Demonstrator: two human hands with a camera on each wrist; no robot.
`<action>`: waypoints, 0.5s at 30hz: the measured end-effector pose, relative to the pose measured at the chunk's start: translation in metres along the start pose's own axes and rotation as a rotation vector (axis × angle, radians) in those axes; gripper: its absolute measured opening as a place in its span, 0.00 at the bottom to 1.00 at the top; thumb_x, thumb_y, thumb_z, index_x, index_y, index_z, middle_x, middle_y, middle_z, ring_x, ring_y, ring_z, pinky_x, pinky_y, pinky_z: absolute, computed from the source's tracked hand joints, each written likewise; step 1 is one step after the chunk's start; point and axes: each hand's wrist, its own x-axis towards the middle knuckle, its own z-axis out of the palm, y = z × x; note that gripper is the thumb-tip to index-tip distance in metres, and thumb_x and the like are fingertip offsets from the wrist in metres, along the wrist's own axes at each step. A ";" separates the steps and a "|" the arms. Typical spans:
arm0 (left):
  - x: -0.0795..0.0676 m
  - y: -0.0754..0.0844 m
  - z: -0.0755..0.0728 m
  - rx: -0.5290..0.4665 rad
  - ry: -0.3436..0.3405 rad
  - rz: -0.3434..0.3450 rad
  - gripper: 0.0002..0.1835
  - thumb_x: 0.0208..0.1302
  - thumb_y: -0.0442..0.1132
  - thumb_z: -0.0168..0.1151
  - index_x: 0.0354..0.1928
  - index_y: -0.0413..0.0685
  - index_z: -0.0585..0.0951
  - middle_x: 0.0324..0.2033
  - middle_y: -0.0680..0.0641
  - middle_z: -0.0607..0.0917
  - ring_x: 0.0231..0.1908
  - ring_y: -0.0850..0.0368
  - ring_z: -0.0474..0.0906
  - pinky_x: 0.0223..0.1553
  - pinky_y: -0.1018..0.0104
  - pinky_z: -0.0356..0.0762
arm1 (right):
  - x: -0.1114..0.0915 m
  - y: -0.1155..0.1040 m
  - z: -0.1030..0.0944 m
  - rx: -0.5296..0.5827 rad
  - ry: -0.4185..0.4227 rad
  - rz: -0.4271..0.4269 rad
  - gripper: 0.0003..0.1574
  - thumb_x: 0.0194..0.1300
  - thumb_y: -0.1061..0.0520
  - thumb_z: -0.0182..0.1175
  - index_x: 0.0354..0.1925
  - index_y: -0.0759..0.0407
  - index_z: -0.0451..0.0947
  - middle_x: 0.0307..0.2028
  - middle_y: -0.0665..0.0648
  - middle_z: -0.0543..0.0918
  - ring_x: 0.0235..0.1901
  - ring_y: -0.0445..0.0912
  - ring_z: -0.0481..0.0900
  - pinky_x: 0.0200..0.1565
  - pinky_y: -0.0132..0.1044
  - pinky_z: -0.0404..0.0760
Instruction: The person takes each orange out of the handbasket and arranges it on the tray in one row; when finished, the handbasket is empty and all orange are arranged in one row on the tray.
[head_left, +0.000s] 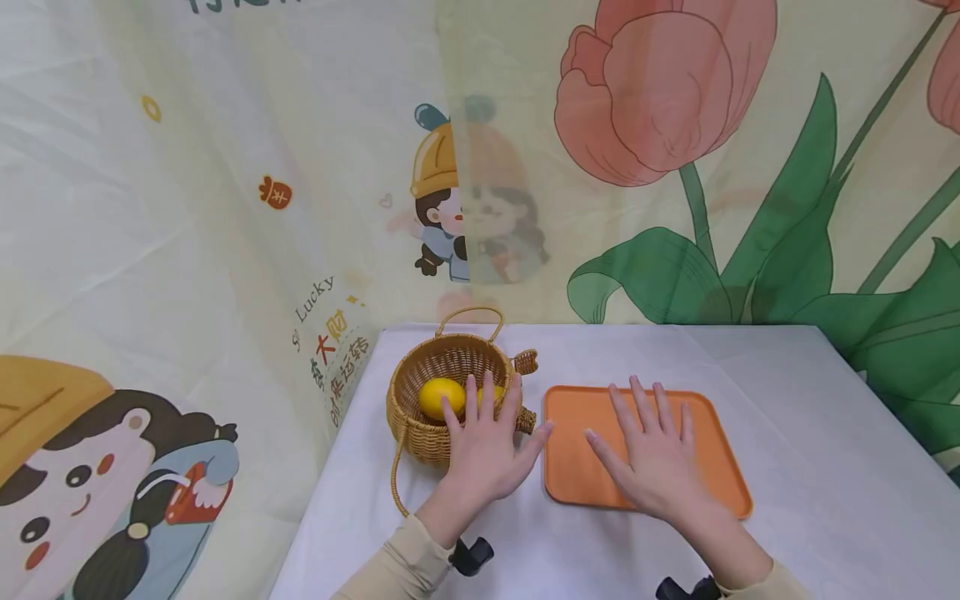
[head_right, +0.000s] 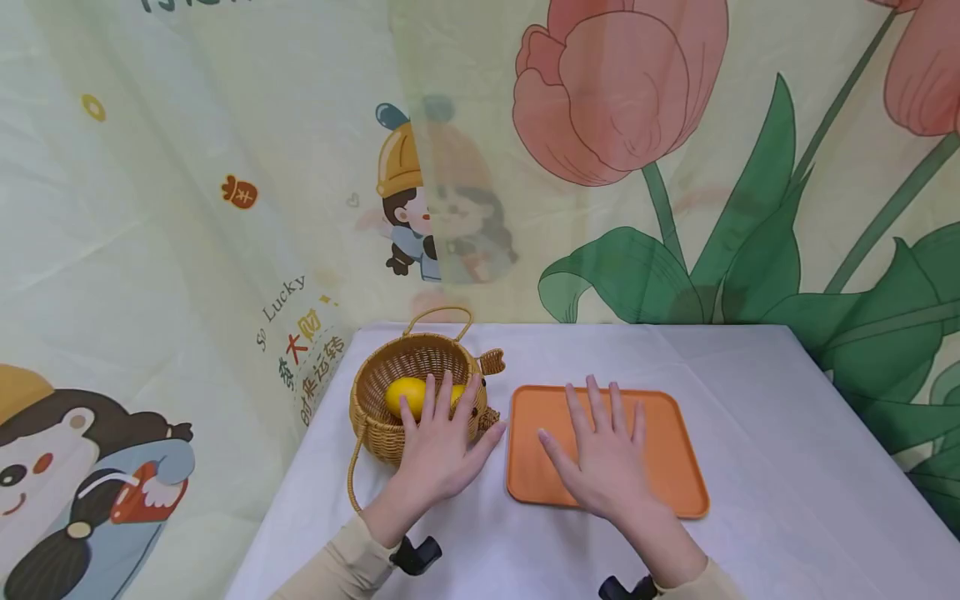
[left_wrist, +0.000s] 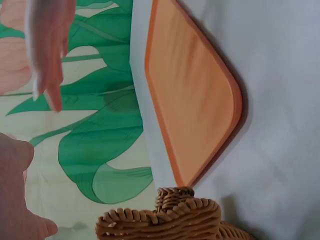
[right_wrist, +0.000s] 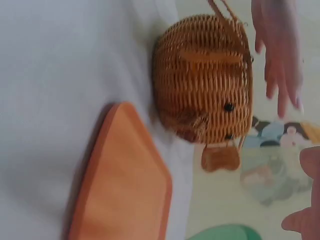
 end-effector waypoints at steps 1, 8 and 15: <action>0.001 -0.002 -0.001 -0.009 0.004 -0.004 0.48 0.68 0.80 0.25 0.83 0.65 0.48 0.80 0.38 0.47 0.78 0.37 0.31 0.67 0.26 0.25 | -0.002 0.006 -0.001 0.009 -0.001 0.011 0.54 0.74 0.26 0.46 0.79 0.60 0.55 0.79 0.70 0.49 0.77 0.69 0.35 0.68 0.71 0.29; 0.013 -0.018 -0.017 -0.107 0.011 -0.056 0.52 0.68 0.79 0.36 0.80 0.48 0.58 0.78 0.36 0.55 0.78 0.36 0.36 0.69 0.27 0.36 | -0.021 0.075 0.008 0.046 -0.028 0.174 0.54 0.75 0.28 0.46 0.73 0.71 0.61 0.72 0.77 0.60 0.72 0.78 0.42 0.65 0.77 0.33; 0.045 -0.043 -0.040 -0.178 -0.041 -0.094 0.46 0.71 0.72 0.45 0.72 0.39 0.70 0.69 0.34 0.71 0.71 0.35 0.63 0.67 0.38 0.63 | -0.056 0.142 0.036 0.227 0.088 0.365 0.30 0.76 0.48 0.56 0.61 0.73 0.75 0.60 0.77 0.75 0.63 0.76 0.64 0.61 0.72 0.61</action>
